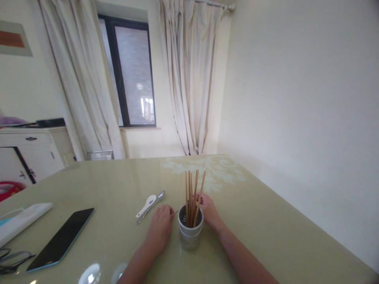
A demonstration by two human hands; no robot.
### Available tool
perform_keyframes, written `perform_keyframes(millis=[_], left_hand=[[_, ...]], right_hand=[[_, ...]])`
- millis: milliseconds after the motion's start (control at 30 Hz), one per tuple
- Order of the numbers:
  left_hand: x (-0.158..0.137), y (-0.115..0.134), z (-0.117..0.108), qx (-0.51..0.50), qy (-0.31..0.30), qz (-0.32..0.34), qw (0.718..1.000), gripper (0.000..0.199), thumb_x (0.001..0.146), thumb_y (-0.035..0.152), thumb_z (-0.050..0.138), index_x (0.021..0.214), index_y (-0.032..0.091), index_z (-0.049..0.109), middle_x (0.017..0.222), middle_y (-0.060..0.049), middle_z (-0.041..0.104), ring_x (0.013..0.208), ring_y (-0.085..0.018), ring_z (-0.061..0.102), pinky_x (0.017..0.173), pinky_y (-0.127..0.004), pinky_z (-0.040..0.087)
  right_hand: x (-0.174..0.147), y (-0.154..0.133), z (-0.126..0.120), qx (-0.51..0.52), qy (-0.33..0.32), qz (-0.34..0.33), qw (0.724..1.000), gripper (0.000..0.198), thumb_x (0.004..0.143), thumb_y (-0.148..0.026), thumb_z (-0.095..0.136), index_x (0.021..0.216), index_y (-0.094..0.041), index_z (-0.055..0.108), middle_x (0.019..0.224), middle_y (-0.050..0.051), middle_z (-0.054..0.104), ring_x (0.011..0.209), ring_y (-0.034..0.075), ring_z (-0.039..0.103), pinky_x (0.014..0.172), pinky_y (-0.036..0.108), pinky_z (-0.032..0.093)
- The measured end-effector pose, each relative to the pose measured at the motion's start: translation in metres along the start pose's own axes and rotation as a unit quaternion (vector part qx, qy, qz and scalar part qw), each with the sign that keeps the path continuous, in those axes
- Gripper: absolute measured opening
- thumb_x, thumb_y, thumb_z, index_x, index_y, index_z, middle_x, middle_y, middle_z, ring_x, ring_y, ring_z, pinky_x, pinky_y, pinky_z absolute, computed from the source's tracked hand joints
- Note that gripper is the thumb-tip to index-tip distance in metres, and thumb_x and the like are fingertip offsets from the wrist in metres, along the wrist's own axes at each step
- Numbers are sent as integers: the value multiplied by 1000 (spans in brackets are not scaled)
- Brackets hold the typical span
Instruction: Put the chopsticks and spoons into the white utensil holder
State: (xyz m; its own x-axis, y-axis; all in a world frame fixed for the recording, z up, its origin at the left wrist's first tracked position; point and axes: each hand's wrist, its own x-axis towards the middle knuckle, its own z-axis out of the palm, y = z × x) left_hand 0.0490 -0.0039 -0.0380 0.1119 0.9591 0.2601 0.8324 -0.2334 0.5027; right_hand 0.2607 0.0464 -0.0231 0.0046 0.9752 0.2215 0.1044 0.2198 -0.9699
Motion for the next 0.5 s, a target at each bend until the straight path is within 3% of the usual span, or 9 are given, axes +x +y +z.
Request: perform_keyframes(millis=[167, 267, 333, 400, 500], left_hand=[[5, 8, 1, -171, 40, 7, 984, 28, 101, 40, 42, 91, 22, 61, 94, -10, 72, 90, -26, 68, 83, -39, 55], [9, 7, -11, -186, 103, 16, 977, 34, 101, 47, 44, 98, 22, 67, 99, -9, 74, 94, -26, 69, 87, -41, 56], [11, 0, -25, -137, 176, 12, 975, 34, 102, 45, 44, 103, 22, 69, 104, -10, 75, 99, -27, 68, 92, -42, 55], [9, -9, -40, -37, 215, -9, 976, 33, 104, 39, 43, 105, 21, 70, 107, -11, 75, 102, -28, 67, 95, -43, 52], [4, -16, -53, 145, 175, -70, 971, 31, 105, 30, 43, 109, 21, 73, 112, -11, 75, 106, -30, 65, 92, -43, 48]], right_hand=[[-1, -9, 3, 28, 3, -15, 999, 38, 82, -57, 74, 79, -19, 76, 75, 6, 75, 70, 23, 68, 64, 32, 51], [2, -24, -10, 65, 70, -36, 995, 45, 88, -64, 68, 89, -19, 72, 82, 6, 74, 68, 20, 66, 61, 30, 50], [5, -37, -29, 103, 183, -84, 974, 45, 89, -65, 70, 90, -19, 68, 79, 4, 71, 64, 17, 63, 60, 29, 49], [7, -52, -53, 101, 298, -157, 936, 43, 89, -62, 74, 89, -19, 67, 73, -1, 66, 60, 13, 56, 58, 26, 46], [7, -69, -88, 163, 400, -225, 874, 42, 86, -60, 80, 92, -21, 63, 72, -5, 64, 54, 8, 49, 51, 21, 40]])
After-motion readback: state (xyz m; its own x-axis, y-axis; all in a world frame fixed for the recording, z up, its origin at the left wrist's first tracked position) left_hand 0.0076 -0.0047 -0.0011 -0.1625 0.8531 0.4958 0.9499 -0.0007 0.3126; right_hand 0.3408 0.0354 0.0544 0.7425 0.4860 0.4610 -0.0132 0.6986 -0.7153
